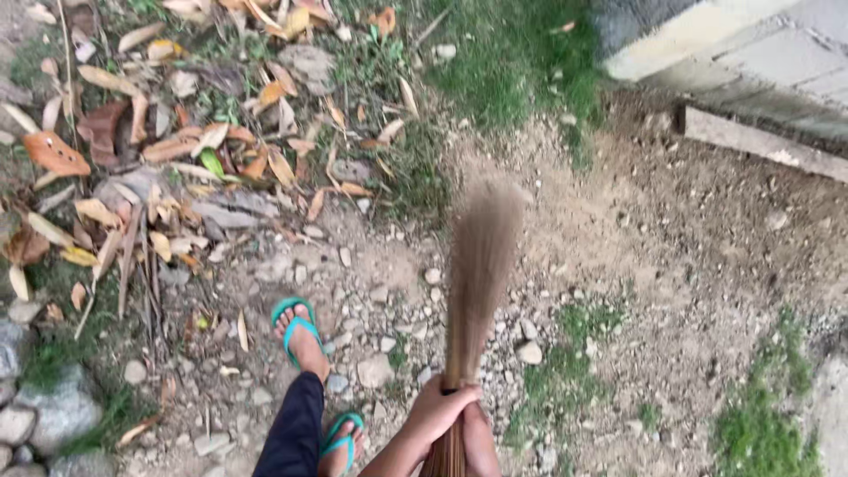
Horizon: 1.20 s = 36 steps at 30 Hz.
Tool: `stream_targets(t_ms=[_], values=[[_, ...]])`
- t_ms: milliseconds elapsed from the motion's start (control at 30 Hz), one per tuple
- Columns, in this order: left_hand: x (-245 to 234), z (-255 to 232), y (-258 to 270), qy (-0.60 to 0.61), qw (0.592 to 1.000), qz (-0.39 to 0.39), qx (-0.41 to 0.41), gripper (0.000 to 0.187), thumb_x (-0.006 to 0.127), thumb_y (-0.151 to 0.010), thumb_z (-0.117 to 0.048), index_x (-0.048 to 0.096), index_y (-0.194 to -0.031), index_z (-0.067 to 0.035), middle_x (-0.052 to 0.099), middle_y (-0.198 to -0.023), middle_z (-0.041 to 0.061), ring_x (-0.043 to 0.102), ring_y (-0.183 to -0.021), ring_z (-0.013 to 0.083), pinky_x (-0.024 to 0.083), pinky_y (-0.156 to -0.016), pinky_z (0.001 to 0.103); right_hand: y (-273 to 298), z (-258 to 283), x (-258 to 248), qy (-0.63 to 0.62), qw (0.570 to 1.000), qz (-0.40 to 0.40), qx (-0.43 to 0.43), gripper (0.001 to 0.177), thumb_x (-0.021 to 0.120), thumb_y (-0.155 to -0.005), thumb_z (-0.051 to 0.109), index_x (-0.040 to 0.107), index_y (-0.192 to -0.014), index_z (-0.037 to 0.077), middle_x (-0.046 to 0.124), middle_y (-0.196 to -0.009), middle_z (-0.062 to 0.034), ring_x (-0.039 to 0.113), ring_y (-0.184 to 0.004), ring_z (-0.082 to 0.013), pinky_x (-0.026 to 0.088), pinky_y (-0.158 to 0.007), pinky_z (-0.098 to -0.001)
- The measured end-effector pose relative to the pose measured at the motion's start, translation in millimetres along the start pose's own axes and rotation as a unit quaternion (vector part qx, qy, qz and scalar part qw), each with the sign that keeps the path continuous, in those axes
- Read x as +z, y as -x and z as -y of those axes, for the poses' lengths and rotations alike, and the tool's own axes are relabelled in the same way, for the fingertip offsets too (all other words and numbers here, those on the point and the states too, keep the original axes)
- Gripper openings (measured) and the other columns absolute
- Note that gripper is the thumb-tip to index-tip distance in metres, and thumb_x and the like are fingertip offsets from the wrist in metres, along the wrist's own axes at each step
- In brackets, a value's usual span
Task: The person sweeps dirt and dry leaves from the ground using a broom, moves a wooden plank by hand, and clears debris around the plants.
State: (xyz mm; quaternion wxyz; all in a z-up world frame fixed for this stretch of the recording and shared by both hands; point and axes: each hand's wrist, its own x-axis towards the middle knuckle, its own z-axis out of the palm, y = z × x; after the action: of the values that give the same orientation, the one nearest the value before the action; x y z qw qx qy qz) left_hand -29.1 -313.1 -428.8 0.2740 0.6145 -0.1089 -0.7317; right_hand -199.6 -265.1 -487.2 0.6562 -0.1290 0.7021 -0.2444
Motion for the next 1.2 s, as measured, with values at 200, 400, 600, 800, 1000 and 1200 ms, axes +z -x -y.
stream_targets(t_ms=[200,400,600,800,1000,1200], values=[[-164,-18,-127,-0.324,0.942,-0.002,0.087,0.052,0.041,-0.099,-0.052,0.069,-0.124,-0.015,0.075,-0.102,0.013,0.07,-0.088,0.0273,0.056,-0.077,0.039,-84,50,238,0.235,0.964,0.037,0.118,0.041,0.039,-0.108,0.028,0.06,-0.132,0.002,0.07,-0.113,-0.0152,0.072,-0.094,-0.0229,0.065,-0.08,-0.0373],[-356,-233,-108,0.058,0.936,-0.323,0.131,0.053,0.076,-0.084,-0.039,0.077,-0.116,0.003,0.079,-0.097,0.012,0.069,-0.084,0.0142,0.054,-0.076,0.028,-112,165,514,0.104,0.948,0.301,-0.022,0.042,0.062,-0.104,0.031,0.059,-0.134,0.002,0.068,-0.114,-0.008,0.065,-0.099,-0.0157,0.054,-0.085,-0.0297],[-324,-362,-83,0.107,0.858,-0.361,0.349,0.046,0.075,-0.088,-0.033,0.069,-0.115,0.003,0.073,-0.095,0.005,0.064,-0.083,0.0094,0.053,-0.076,0.025,-99,278,537,0.174,0.9,0.356,-0.183,0.049,0.063,-0.099,0.025,0.051,-0.141,0.003,0.067,-0.121,-0.008,0.064,-0.108,-0.0159,0.053,-0.095,-0.0289],[-237,-320,-112,-0.112,0.992,0.056,0.026,0.062,0.069,-0.082,-0.06,0.072,-0.118,-0.01,0.076,-0.11,0.008,0.072,-0.102,0.0234,0.053,-0.091,0.038,-55,259,405,-0.005,1.0,-0.02,-0.011,0.043,0.042,-0.102,0.029,0.059,-0.131,0.002,0.072,-0.107,-0.0161,0.071,-0.088,-0.0222,0.06,-0.076,-0.0362],[-222,-277,-161,-0.135,0.988,-0.022,-0.066,0.058,0.06,-0.089,-0.06,0.077,-0.118,-0.013,0.077,-0.102,0.017,0.071,-0.089,0.0253,0.053,-0.076,0.036,-156,187,349,-0.1,0.982,0.14,0.073,0.047,0.041,-0.106,0.037,0.063,-0.122,-0.002,0.067,-0.097,-0.0173,0.066,-0.076,-0.0232,0.059,-0.071,-0.0369],[-168,-341,-140,0.113,0.896,-0.339,0.263,0.051,0.077,-0.088,-0.033,0.062,-0.123,0.001,0.077,-0.09,0.009,0.069,-0.077,0.0166,0.057,-0.069,0.033,-197,281,365,0.073,0.956,0.284,-0.016,0.034,0.055,-0.108,0.028,0.065,-0.128,0.003,0.069,-0.115,-0.0073,0.067,-0.098,-0.013,0.055,-0.087,-0.0286]])
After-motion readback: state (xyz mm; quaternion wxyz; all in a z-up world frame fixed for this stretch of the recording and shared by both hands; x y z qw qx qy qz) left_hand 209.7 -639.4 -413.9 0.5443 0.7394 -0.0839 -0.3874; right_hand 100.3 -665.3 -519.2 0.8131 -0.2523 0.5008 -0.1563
